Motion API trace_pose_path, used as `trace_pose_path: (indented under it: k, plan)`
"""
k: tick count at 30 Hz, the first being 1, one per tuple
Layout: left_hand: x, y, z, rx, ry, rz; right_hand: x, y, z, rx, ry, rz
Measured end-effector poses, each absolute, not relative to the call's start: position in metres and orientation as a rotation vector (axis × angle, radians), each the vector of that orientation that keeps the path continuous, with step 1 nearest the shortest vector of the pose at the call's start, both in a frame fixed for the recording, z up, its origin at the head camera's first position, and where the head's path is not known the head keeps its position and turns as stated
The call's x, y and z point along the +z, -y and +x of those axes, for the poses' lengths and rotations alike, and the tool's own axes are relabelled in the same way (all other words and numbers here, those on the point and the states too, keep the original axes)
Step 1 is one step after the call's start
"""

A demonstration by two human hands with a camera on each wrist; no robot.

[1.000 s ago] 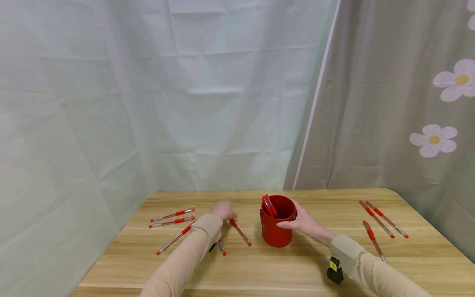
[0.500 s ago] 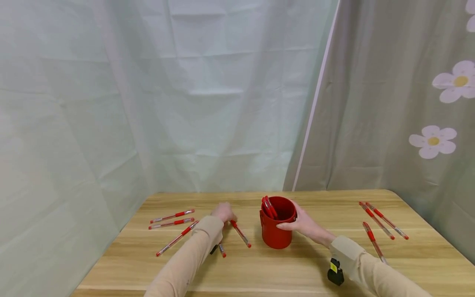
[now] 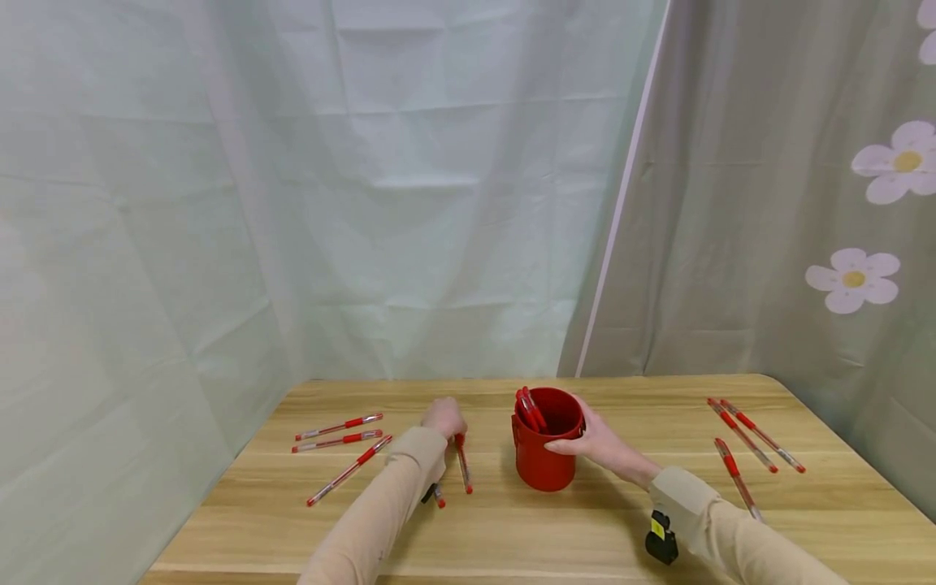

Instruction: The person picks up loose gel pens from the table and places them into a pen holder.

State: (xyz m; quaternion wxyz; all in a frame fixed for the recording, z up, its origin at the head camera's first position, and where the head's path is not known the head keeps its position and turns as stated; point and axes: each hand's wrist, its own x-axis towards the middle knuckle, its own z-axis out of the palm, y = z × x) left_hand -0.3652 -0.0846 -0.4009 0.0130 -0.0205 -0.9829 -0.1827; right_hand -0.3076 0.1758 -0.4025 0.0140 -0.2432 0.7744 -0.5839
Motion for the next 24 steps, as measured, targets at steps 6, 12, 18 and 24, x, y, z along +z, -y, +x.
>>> trace_pose_path:
  k: [6, 12, 18, 24]
  plan:
    - [-0.406, 0.083, -0.367, -0.685, 3.013, -0.043, -0.397, -0.174, -0.302, -1.817, -2.393, -0.762]
    - [-0.405, 0.088, -0.364, -0.966, 3.001, -0.051, -0.410, -0.177, -0.314, -1.821, -2.396, -0.747]
    - [-0.403, 0.094, -0.363, -1.181, 2.972, -0.038, -0.411, -0.177, -0.313, -1.843, -2.375, -0.743]
    - [-0.402, 0.096, -0.368, -1.365, 2.923, -0.044, -0.412, -0.178, -0.313, -1.840, -2.402, -0.747]
